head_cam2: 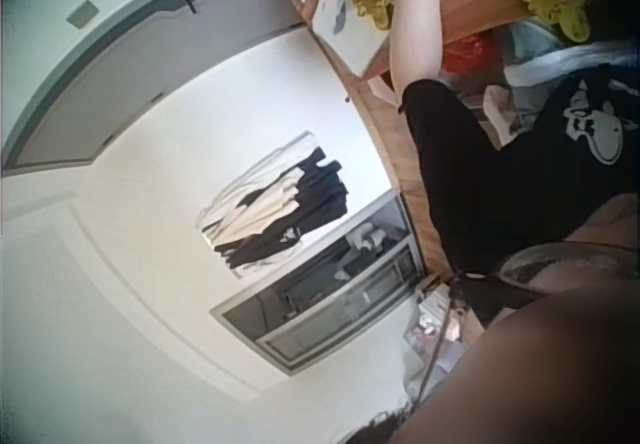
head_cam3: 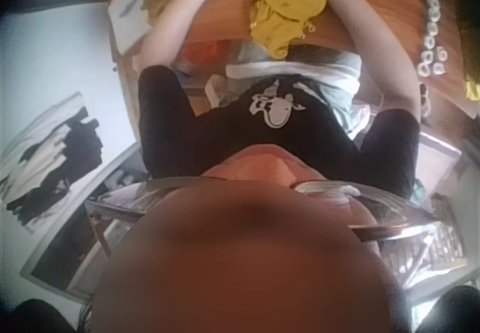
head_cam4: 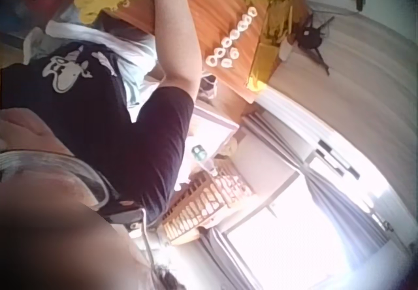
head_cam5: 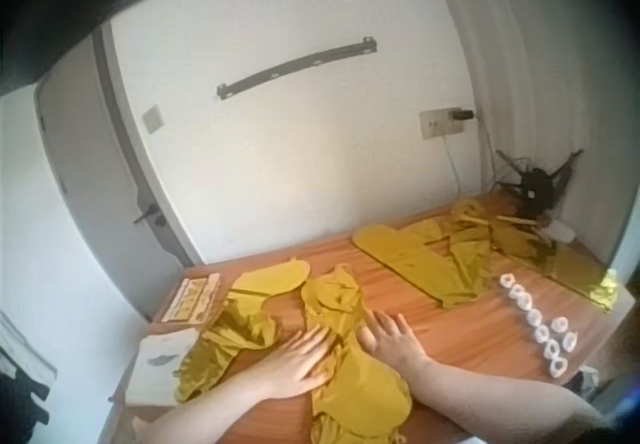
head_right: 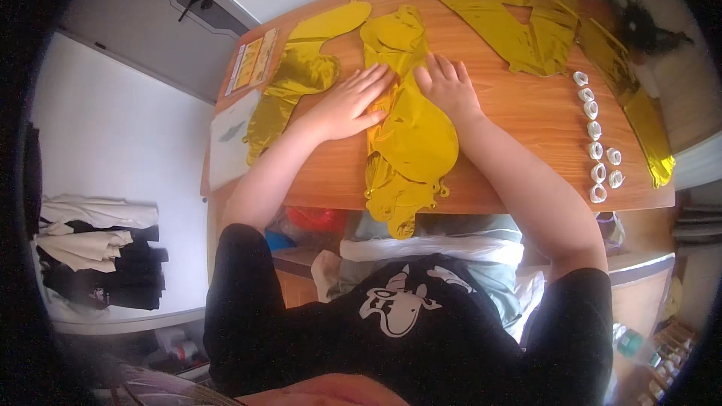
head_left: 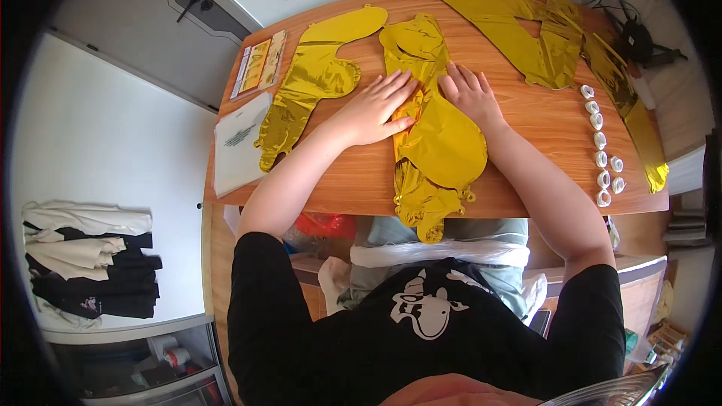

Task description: Folding deflated gold foil balloons on a desk to prepare them for storage or packaging.

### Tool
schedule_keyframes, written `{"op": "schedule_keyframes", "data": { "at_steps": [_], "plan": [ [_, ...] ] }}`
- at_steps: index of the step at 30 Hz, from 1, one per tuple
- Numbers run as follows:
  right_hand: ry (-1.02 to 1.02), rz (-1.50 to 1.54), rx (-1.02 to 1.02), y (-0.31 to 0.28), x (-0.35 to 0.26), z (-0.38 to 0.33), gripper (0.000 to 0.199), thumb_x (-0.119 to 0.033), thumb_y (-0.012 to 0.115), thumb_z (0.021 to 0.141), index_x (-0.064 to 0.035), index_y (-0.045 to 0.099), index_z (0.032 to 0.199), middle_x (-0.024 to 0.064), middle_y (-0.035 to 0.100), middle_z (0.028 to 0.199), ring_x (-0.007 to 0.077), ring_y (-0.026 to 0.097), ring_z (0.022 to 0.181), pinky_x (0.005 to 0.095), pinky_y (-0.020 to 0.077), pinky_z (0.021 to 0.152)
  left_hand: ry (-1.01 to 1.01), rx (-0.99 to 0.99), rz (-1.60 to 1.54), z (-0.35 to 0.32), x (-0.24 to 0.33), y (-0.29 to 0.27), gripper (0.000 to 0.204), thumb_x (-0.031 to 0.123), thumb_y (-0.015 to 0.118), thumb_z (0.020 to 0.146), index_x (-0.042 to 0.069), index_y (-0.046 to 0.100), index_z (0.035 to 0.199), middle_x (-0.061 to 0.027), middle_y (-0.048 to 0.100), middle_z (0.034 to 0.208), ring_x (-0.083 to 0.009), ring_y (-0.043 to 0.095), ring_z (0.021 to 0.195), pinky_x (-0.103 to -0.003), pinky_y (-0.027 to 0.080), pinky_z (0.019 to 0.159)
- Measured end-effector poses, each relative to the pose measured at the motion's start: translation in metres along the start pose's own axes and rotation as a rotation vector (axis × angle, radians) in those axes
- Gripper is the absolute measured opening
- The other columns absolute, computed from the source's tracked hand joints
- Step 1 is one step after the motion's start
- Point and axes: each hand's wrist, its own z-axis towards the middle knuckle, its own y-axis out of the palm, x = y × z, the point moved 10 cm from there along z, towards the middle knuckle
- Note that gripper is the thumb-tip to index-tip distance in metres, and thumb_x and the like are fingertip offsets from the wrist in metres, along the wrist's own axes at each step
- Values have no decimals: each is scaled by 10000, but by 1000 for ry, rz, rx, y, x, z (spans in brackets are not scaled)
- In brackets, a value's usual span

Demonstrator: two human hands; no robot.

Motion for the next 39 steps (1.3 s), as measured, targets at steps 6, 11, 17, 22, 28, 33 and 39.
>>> {"op": "schedule_keyframes", "data": {
  "at_steps": [6,11,17,22,28,33,39],
  "plan": [
    [-10,123,14,-31,-10,-9,531,-390,553,991,-109,461,1431,194,360,1613,375,322,1508,581,301,1202,0,32,-15,-4,-4,1,785,533,508,1035,56,277,1613,-228,243,1680,-378,214,1568,-508,191,1277],
    [-65,267,35,-34,2,-16,710,-462,693,867,-103,478,1441,207,320,1639,399,315,1504,593,256,1217,-8,14,-67,0,3,-5,718,307,589,982,30,325,1590,-239,226,1682,-413,211,1562,-521,211,1271],
    [-22,524,-13,-44,11,-8,556,-412,670,919,-152,557,1396,166,411,1607,373,364,1481,579,285,1190,-5,46,-3,-3,-4,0,838,571,537,1010,40,288,1609,-232,268,1670,-378,233,1562,-493,197,1277],
    [82,544,-30,-51,24,-2,345,-280,656,959,-164,668,1284,103,543,1523,324,448,1434,551,335,1151,4,63,-55,-3,-5,0,881,642,506,1000,52,279,1613,-229,262,1673,-376,231,1563,-495,197,1278],
    [128,584,-157,-48,30,3,328,-242,733,912,-140,722,1223,95,670,1333,287,581,1260,449,408,1090,0,90,-75,-6,-3,-2,912,698,488,983,68,291,1613,-227,259,1675,-373,229,1564,-495,196,1278],
    [59,620,12,-49,35,5,372,-189,781,872,-86,712,1222,101,697,1236,292,627,1153,393,496,1011,3,95,-53,-5,-3,0,921,714,489,974,68,310,1606,-223,268,1672,-374,235,1561,-497,198,1277],
    [-104,563,330,-88,27,-1,350,-93,789,834,-46,713,1172,153,692,1214,346,657,1083,404,532,959,12,111,-35,-2,0,-3,935,728,504,958,71,324,1600,-215,297,1663,-370,245,1558,-501,205,1275]
  ]
}}
